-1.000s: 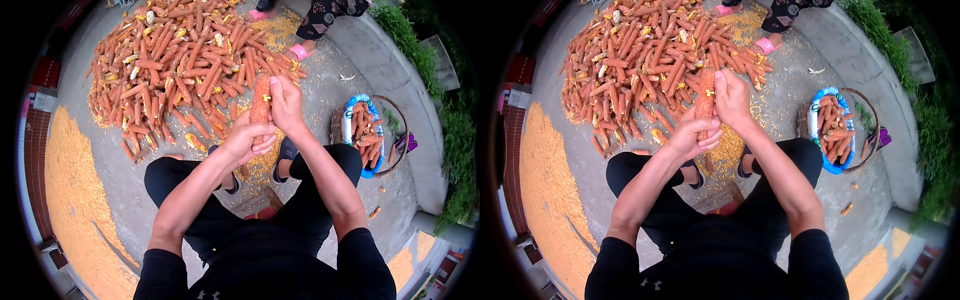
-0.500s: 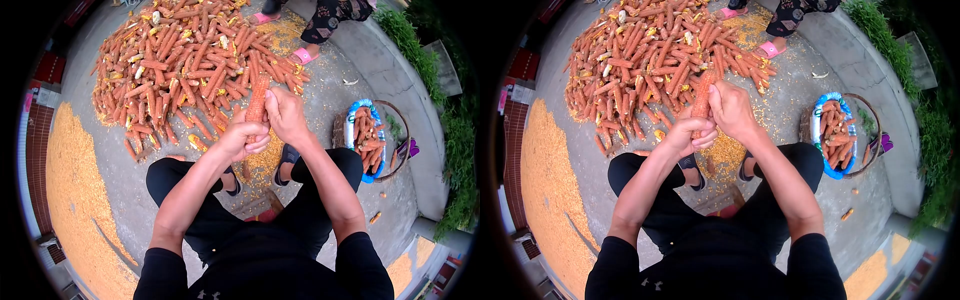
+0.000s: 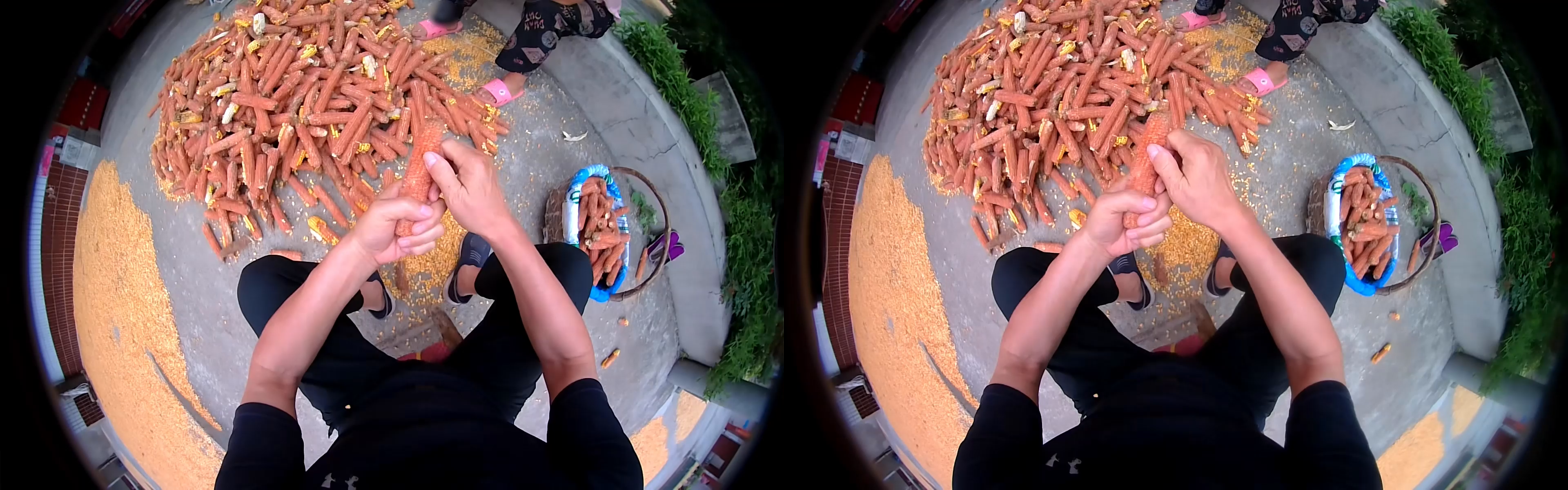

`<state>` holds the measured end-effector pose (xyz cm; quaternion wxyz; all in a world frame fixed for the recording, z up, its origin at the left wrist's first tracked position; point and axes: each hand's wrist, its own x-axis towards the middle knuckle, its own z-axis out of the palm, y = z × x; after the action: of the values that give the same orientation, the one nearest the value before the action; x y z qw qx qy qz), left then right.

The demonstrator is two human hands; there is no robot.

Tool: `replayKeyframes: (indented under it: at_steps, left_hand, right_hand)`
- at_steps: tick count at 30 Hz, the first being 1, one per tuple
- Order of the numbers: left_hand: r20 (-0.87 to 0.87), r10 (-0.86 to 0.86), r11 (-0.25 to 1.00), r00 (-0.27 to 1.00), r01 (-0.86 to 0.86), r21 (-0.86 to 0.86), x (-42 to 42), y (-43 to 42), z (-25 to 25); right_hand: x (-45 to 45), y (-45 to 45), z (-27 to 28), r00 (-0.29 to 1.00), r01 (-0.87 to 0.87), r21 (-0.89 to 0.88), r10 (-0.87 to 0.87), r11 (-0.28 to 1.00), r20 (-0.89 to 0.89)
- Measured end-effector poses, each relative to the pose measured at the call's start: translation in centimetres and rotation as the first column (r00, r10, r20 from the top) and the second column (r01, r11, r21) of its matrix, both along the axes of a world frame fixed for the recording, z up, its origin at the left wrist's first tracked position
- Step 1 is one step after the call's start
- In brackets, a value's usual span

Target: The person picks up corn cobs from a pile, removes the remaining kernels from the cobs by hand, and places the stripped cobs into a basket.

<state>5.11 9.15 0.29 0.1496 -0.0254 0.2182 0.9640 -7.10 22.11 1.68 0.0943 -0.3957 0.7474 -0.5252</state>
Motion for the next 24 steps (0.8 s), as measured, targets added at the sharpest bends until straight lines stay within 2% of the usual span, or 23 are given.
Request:
replayKeyframes:
  at_steps: [2, 3, 6, 8, 9, 12, 13, 16, 18, 21, 24]
  left_hand:
    - [-0.054, -0.041, 0.996, 0.998, 0.045, 0.073, 0.1, -0.6, -0.2]
    - [-0.083, -0.061, 0.992, 0.995, 0.070, 0.108, 0.1, -0.7, 0.0]
    - [-0.110, -0.001, 0.999, 0.994, -0.005, -0.053, -0.1, -0.4, 1.1]
    - [-0.117, 0.094, 0.905, 0.989, -0.134, -0.403, -0.7, -0.5, 0.9]
    - [-0.133, 0.139, 0.807, 0.981, -0.190, -0.558, -1.0, -0.5, 1.1]
    - [-0.129, 0.158, 0.554, 0.979, -0.196, -0.809, -0.6, -0.4, 1.9]
    - [-0.373, 0.155, 0.290, 0.915, -0.403, -0.868, -0.7, 0.1, 1.1]
    - [-0.302, 0.085, -0.091, 0.950, -0.294, -0.951, 0.1, -0.6, 2.2]
    - [-0.410, 0.180, -0.006, 0.894, -0.415, -0.910, -0.1, -0.8, 1.7]
    - [-0.430, 0.345, 0.145, 0.834, -0.500, -0.854, -0.3, -0.9, 1.4]
    - [-0.469, 0.386, 0.153, 0.794, -0.557, -0.816, -0.3, -0.7, 1.7]
  right_hand:
    - [-0.4, -0.1, -1.3, 0.996, -0.017, -0.045, 0.013, 0.999, -0.087]
    - [-0.3, -0.2, -1.3, 1.000, -0.029, -0.071, 0.030, 0.997, 0.000]
    - [-0.1, -0.2, -1.2, 0.963, -0.064, -0.180, 0.108, 0.982, 0.248]
    - [-0.5, 0.1, -1.0, 0.901, -0.074, -0.282, 0.185, 0.956, 0.392]
    - [-0.5, 0.0, -0.6, 0.862, -0.032, -0.413, 0.234, 0.910, 0.449]
    - [-1.6, 0.3, -0.2, 0.885, 0.014, -0.372, 0.162, 0.928, 0.437]
    - [-2.0, 0.5, -0.4, 0.880, 0.007, -0.335, 0.153, 0.942, 0.450]
    - [-2.7, 1.0, 0.0, 0.859, 0.005, -0.341, 0.171, 0.940, 0.483]
    - [-2.8, 1.2, 0.4, 0.848, 0.024, -0.379, 0.182, 0.925, 0.497]
    - [-3.3, 1.6, 0.6, 0.841, 0.031, -0.407, 0.196, 0.913, 0.505]
    - [-3.3, 1.8, 0.8, 0.792, 0.005, -0.470, 0.283, 0.883, 0.540]
